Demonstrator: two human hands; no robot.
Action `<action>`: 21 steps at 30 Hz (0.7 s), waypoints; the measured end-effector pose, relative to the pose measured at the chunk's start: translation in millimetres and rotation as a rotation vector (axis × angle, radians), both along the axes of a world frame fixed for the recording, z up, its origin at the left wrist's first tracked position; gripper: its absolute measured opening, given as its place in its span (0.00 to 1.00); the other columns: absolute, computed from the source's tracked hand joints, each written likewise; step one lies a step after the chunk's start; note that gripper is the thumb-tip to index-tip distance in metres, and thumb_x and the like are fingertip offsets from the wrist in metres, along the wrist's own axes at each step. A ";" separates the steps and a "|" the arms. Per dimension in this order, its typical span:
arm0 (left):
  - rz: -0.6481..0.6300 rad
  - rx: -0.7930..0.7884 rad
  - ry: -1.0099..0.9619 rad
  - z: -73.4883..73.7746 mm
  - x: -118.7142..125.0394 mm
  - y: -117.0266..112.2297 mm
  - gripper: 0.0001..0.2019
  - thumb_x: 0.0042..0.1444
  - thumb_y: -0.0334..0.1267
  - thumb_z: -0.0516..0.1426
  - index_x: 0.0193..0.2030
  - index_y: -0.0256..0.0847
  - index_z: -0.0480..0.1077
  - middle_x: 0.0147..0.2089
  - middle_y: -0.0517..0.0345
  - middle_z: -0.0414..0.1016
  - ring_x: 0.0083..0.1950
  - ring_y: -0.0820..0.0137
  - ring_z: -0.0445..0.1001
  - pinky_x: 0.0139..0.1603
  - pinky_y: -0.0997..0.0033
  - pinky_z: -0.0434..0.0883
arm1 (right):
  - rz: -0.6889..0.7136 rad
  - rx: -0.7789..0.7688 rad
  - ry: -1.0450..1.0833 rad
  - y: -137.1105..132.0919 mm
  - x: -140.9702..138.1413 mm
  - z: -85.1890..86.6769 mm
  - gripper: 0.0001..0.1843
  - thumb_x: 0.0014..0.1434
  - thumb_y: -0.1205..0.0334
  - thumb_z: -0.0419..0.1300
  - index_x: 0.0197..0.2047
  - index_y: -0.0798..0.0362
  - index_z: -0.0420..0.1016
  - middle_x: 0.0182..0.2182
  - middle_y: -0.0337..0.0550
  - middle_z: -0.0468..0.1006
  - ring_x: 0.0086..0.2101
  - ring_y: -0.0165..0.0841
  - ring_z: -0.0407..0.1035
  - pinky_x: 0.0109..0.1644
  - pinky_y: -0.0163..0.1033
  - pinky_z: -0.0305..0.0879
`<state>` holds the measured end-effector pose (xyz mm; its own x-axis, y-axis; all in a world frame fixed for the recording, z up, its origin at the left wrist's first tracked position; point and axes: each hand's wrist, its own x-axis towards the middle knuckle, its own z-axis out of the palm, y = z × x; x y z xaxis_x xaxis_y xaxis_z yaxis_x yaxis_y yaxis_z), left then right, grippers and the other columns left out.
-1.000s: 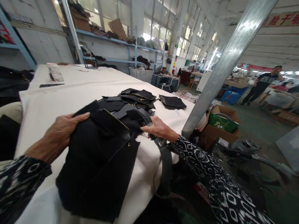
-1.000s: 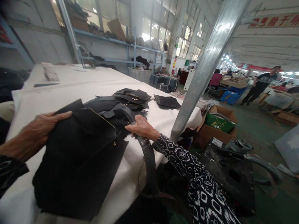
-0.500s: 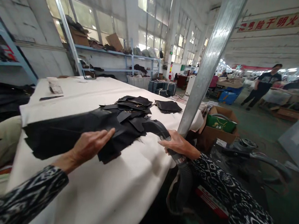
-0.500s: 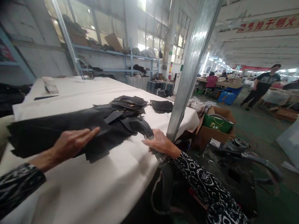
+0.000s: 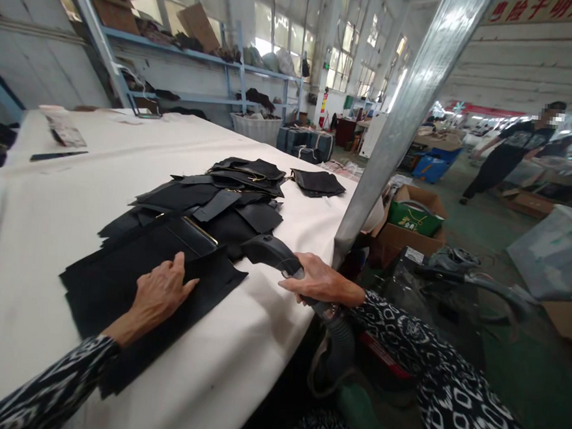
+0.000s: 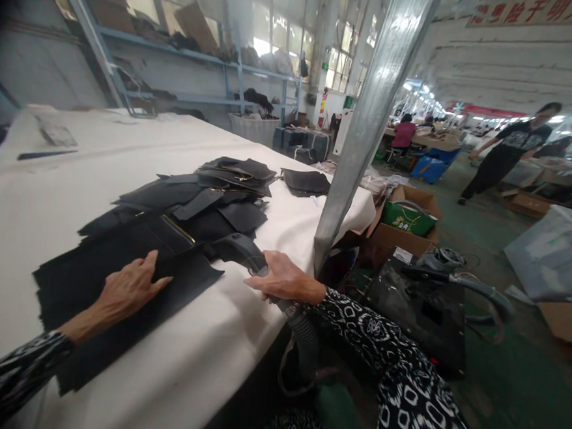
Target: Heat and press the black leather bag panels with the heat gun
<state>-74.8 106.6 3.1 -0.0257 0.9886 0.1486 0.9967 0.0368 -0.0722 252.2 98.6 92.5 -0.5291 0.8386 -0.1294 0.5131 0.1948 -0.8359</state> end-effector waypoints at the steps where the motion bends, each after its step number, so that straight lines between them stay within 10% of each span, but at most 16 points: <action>1: -0.009 -0.047 -0.006 -1.5 -2.5 0.0 0.29 0.66 0.44 0.47 0.65 0.21 0.60 0.50 0.31 0.74 0.51 0.47 0.75 0.45 0.53 0.72 | 0.003 -0.008 -0.008 0.4 -2.7 -0.9 0.11 0.56 0.60 0.62 0.34 0.55 0.64 0.21 0.37 0.73 0.19 0.27 0.69 0.20 0.28 0.63; 9: -0.446 -0.034 0.228 -17.5 24.4 -33.7 0.27 0.58 0.19 0.44 0.62 0.27 0.70 0.41 0.40 0.76 0.40 0.57 0.76 0.40 0.59 0.73 | 0.018 0.012 -0.107 8.0 -17.6 -1.2 0.10 0.57 0.60 0.61 0.35 0.55 0.63 0.22 0.37 0.72 0.20 0.28 0.69 0.21 0.30 0.62; 21: -0.427 -0.020 0.292 -34.3 37.2 -39.0 0.26 0.59 0.17 0.42 0.59 0.21 0.71 0.42 0.36 0.76 0.41 0.56 0.76 0.38 0.61 0.72 | 0.206 0.153 -0.342 9.2 -48.6 -19.3 0.12 0.57 0.56 0.60 0.34 0.54 0.62 0.26 0.42 0.73 0.25 0.29 0.68 0.25 0.31 0.61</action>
<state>-37.5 67.6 -31.2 0.4200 0.9048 0.0699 0.8609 -0.3728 -0.3463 203.6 107.7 73.2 -0.6361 0.7429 -0.2087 0.6929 0.4309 -0.5781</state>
